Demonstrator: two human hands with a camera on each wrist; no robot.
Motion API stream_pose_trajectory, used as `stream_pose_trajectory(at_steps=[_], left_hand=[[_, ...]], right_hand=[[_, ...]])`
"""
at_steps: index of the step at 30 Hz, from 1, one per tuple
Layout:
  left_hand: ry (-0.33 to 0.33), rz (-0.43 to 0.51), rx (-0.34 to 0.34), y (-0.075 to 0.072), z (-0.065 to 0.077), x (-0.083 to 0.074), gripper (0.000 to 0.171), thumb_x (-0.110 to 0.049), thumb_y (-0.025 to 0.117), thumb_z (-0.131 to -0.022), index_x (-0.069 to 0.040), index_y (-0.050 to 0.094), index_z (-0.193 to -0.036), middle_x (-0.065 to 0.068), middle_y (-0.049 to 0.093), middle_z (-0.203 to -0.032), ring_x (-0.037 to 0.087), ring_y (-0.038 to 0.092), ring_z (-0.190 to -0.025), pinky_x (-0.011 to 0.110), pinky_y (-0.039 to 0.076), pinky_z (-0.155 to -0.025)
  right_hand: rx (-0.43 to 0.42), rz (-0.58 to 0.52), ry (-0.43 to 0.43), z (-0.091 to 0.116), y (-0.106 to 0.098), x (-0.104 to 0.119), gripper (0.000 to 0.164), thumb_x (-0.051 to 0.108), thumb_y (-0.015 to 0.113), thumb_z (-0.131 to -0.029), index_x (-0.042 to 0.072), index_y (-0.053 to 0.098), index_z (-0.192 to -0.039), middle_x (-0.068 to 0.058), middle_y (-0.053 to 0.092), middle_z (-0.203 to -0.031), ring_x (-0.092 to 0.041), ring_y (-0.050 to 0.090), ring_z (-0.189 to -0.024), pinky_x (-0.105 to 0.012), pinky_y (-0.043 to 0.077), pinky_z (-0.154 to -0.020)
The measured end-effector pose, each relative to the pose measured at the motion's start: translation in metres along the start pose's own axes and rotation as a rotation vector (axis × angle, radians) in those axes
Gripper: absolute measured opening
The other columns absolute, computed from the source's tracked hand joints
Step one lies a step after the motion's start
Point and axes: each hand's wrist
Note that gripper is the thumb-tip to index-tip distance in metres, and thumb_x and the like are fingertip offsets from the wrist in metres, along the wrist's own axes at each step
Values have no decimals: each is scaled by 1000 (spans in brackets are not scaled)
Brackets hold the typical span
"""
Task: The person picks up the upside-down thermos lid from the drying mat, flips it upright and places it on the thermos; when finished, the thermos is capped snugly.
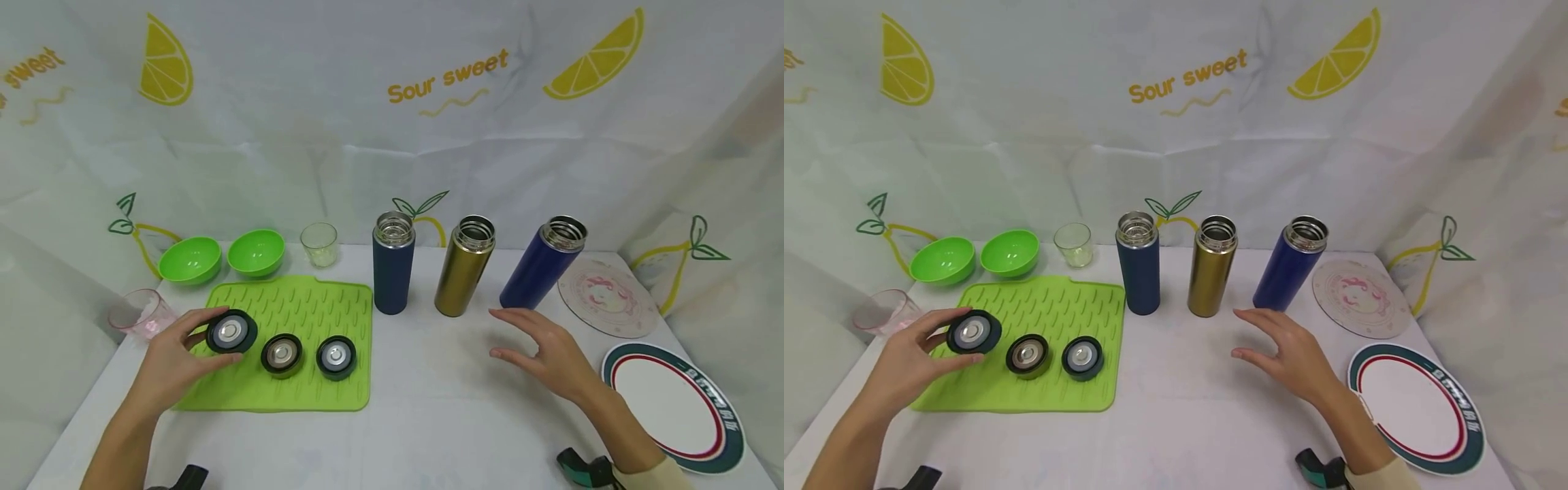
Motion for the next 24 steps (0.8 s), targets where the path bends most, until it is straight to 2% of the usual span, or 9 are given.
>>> stream_pose_trajectory(at_steps=[3, 6, 8, 10, 13, 18, 21, 24], left_hand=[[87, 48, 15, 8, -9, -25, 77, -8, 94, -68, -9, 62, -137, -12, 58, -131, -19, 51, -114, -2, 44, -95], [141, 99, 53, 19, -18, -48, 76, -7, 95, -67, -9, 63, -136, 0, 63, -131, -16, 53, -115, 1, 46, -97], [164, 123, 84, 28, -23, -61, 76, -9, 95, -67, -9, 64, -136, 6, 65, -132, -16, 53, -115, 2, 46, -97], [186, 149, 113, 38, -28, -72, 76, -9, 95, -66, -9, 64, -135, 9, 67, -133, -14, 55, -116, 4, 47, -98], [211, 172, 154, 53, -35, -86, 76, -9, 96, -65, -10, 65, -135, 8, 68, -133, -4, 61, -118, 9, 50, -99], [241, 179, 207, 77, -43, -106, 77, -10, 95, -66, -11, 65, -136, 5, 69, -135, 20, 66, -123, 27, 56, -102], [270, 203, 236, 92, -46, -115, 76, -7, 95, -67, -9, 64, -136, 6, 69, -135, 24, 66, -125, 35, 57, -103], [300, 224, 261, 107, -49, -124, 75, -7, 94, -67, -8, 64, -136, 8, 69, -135, 25, 66, -125, 36, 57, -103]], right_hand=[[-3, -13, -6, -4, -1, 3, 62, 25, 89, -77, 24, 67, -134, -3, 72, -128, -26, 68, -117, -48, 57, -93], [-17, -40, -18, -8, 0, 6, 60, 23, 89, -76, 24, 68, -133, 0, 73, -127, -23, 68, -116, -26, 56, -98], [-26, -65, -24, -11, 1, 8, 60, 21, 89, -76, 24, 69, -132, 1, 73, -126, -21, 68, -115, -11, 49, -100], [-33, -91, -28, -13, 2, 9, 59, 19, 89, -76, 24, 69, -131, 1, 74, -125, -19, 69, -114, -1, 40, -100], [-35, -113, -31, -15, 3, 12, 58, 18, 89, -77, 23, 69, -131, 1, 74, -124, -17, 70, -114, -1, 40, -100], [-39, -135, -44, -18, 4, 15, 58, 16, 88, -77, 21, 69, -131, 1, 74, -124, -17, 70, -114, -3, 44, -99], [-48, -147, -44, -19, 4, 17, 58, 15, 89, -76, 20, 70, -131, 0, 74, -124, -15, 70, -114, -3, 44, -98], [-57, -160, -48, -19, 3, 19, 58, 14, 88, -76, 21, 70, -131, 0, 74, -124, -14, 70, -114, -3, 45, -98]])
Point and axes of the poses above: each hand's wrist, its own z-axis away from the middle knuckle, its own y-axis out of the palm, x = y × z
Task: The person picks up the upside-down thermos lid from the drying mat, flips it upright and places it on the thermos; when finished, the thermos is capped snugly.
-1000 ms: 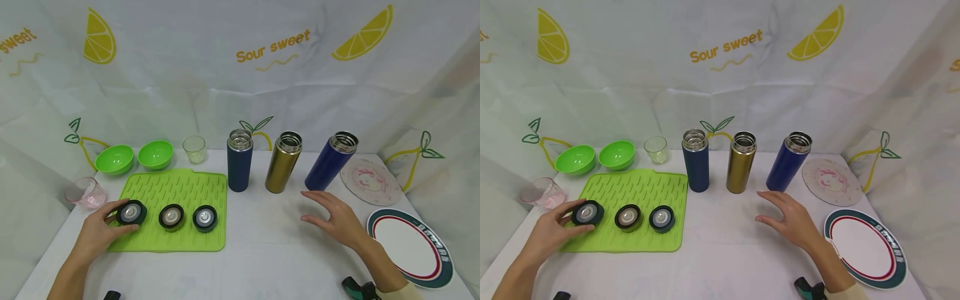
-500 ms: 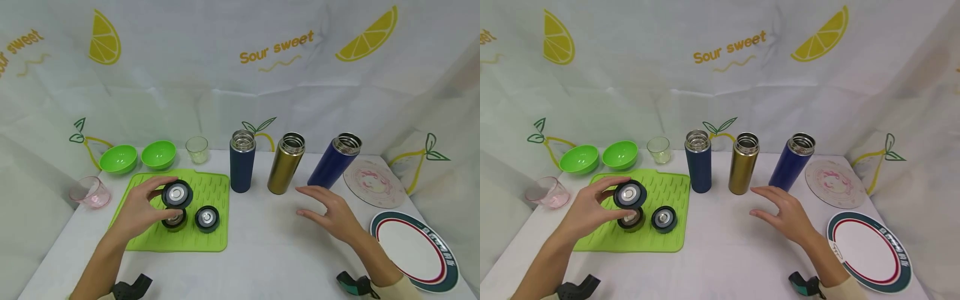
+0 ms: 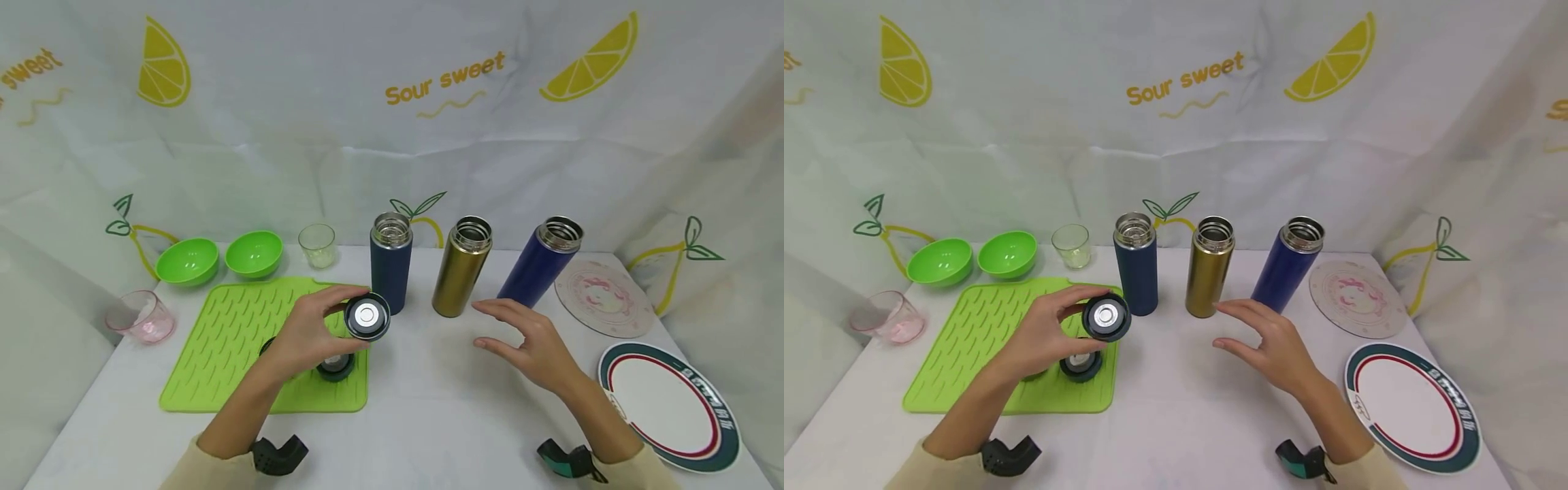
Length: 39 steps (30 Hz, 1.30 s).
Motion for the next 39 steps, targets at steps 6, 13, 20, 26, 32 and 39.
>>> stream_pose_trajectory(at_steps=[6, 13, 20, 26, 32, 39], left_hand=[[21, 23, 40, 18, -11, -2, 73, -9, 94, -69, -10, 65, -136, 10, 68, -136, 26, 65, -127, 34, 57, -103], [62, 45, 48, 29, -19, -4, 72, -7, 94, -67, -7, 66, -134, 10, 67, -138, 26, 64, -129, 31, 58, -101], [93, 1, 50, 37, -27, -5, 71, -10, 94, -69, -8, 66, -134, 8, 68, -137, 23, 66, -127, 29, 59, -100], [111, -23, 52, 42, -34, -5, 71, -12, 94, -69, -9, 66, -135, 7, 69, -134, 21, 68, -120, 29, 60, -95], [111, -45, 45, 44, -34, -6, 72, -11, 94, -69, -8, 66, -135, 8, 69, -134, 22, 69, -118, 32, 60, -94], [111, -59, 45, 45, -35, -8, 71, -10, 93, -70, -6, 65, -135, 10, 68, -135, 24, 69, -119, 38, 60, -95]], right_hand=[[5, -21, -15, -3, 2, 3, 56, 13, 88, -77, 20, 70, -130, 1, 74, -124, -10, 69, -116, -5, 46, -99], [30, -44, -13, -11, 7, 9, 55, 14, 88, -77, 18, 70, -129, 0, 73, -127, -17, 69, -117, -18, 56, -96], [37, -137, -41, -22, 15, 18, 55, 12, 88, -78, 17, 70, -129, -1, 72, -128, -13, 69, -117, -17, 57, -93], [39, -278, -62, -32, 22, 23, 55, 4, 85, -79, 13, 69, -130, -5, 71, -129, -6, 68, -117, -18, 58, -94], [69, -392, -66, -34, 31, 27, 51, 0, 82, -82, 9, 69, -131, -8, 68, -132, -4, 68, -116, -25, 61, -92], [90, -513, -42, -36, 38, 32, 47, -4, 77, -85, 7, 69, -130, -13, 63, -137, -2, 68, -116, -34, 63, -90]])
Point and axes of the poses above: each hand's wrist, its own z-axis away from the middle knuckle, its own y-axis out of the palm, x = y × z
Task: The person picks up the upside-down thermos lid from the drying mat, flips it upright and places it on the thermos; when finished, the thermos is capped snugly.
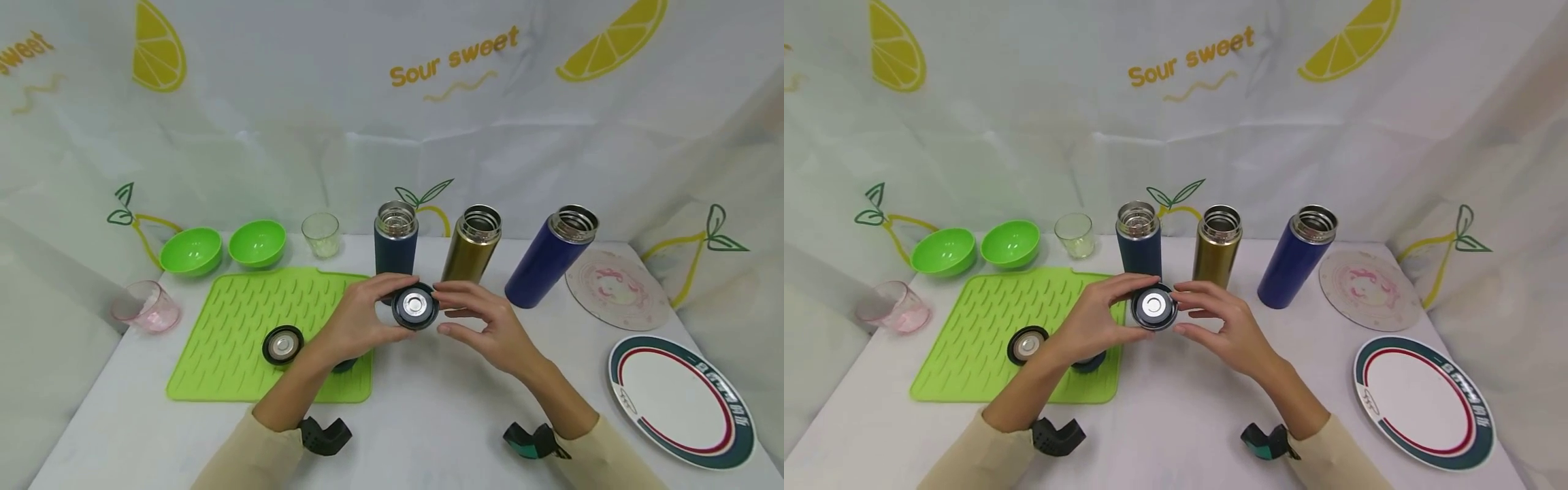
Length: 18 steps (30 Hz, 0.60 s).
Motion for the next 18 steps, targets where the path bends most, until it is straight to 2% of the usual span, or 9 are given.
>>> stream_pose_trajectory(at_steps=[5, 12, 18], left_hand=[[-10, 13, 2, 1, -1, -1, 71, -9, 93, -70, -5, 65, -135, 11, 68, -135, 26, 68, -121, 43, 60, -96], [5, 15, 6, 2, 0, -3, 72, -9, 93, -71, -6, 64, -137, 11, 67, -137, 26, 66, -125, 42, 59, -98], [10, 25, 1, 2, 1, -4, 72, -9, 92, -73, -4, 63, -138, 12, 66, -139, 27, 66, -126, 42, 59, -98]], right_hand=[[-1, -52, 0, -2, 4, -1, 41, -6, 74, -87, 3, 70, -127, -17, 63, -135, -2, 67, -115, -35, 63, -89], [-13, -74, 43, -3, 5, -1, 35, -5, 71, -90, 1, 71, -124, -18, 63, -133, 1, 68, -111, -22, 61, -89], [-19, -104, 72, -5, 6, 2, 32, -4, 72, -90, -1, 71, -122, -18, 63, -132, 1, 67, -111, -22, 61, -88]])
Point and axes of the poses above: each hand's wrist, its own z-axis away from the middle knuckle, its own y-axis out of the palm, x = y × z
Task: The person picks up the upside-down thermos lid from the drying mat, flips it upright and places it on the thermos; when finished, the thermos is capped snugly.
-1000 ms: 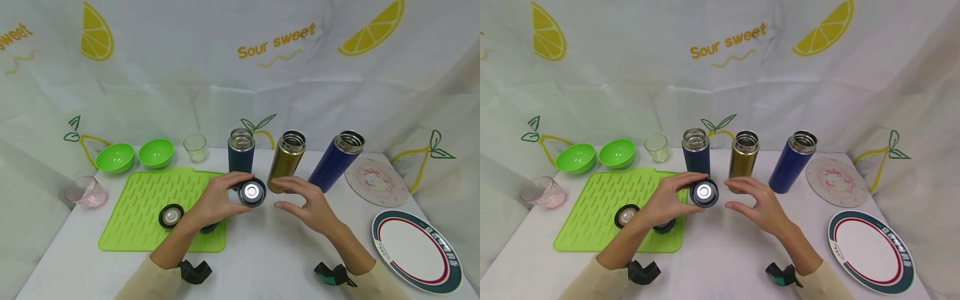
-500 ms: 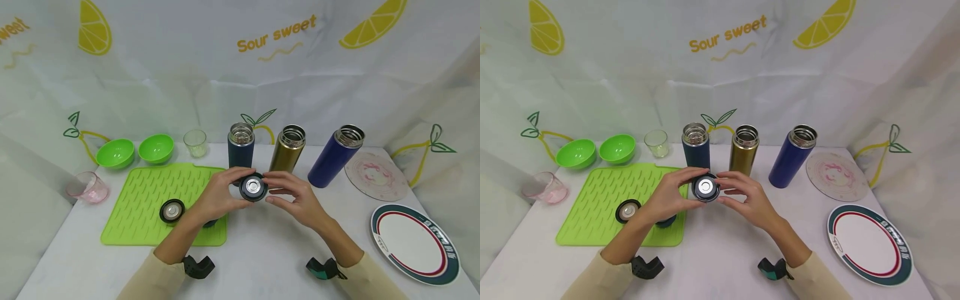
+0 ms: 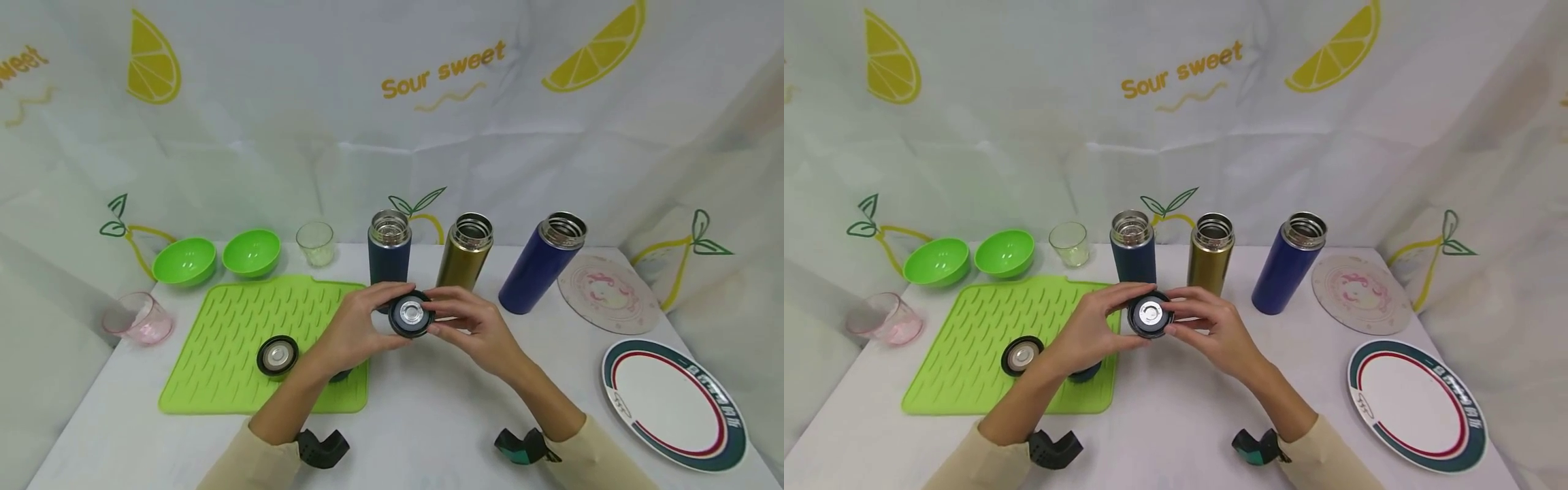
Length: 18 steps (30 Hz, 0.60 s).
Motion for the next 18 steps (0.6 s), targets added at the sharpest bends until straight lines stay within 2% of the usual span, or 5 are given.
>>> stream_pose_trajectory(at_steps=[5, 10, 14, 18], left_hand=[[5, 51, -22, 1, 1, 3, 73, -7, 92, -72, -5, 62, -138, 11, 63, -140, 26, 66, -125, 34, 59, -98], [-24, 174, -39, 0, 1, 6, 70, -8, 92, -72, -5, 63, -136, 11, 64, -136, 26, 68, -119, 33, 59, -99], [-101, 249, -42, 1, 1, 7, 58, -13, 87, -81, -8, 65, -135, 10, 70, -129, 23, 73, -106, 28, 61, -93], [-177, 260, -46, 2, 0, 5, 45, -18, 80, -88, -11, 68, -131, 10, 75, -118, 16, 73, -94, 22, 61, -85]], right_hand=[[-28, -41, -3, 0, 0, -1, 31, -5, 73, -89, -3, 72, -120, -20, 63, -131, -1, 65, -117, -23, 61, -90], [-77, -63, -42, 1, -1, -2, 32, -10, 74, -85, -5, 73, -117, -20, 65, -128, -4, 66, -115, -24, 62, -87], [-98, -64, -59, 2, -3, -2, 32, -11, 75, -84, -6, 74, -115, -13, 66, -127, -5, 67, -114, -24, 62, -85], [-104, -67, -63, 3, -3, -3, 32, -12, 75, -83, -6, 74, -115, -7, 66, -128, -5, 67, -114, -24, 62, -85]])
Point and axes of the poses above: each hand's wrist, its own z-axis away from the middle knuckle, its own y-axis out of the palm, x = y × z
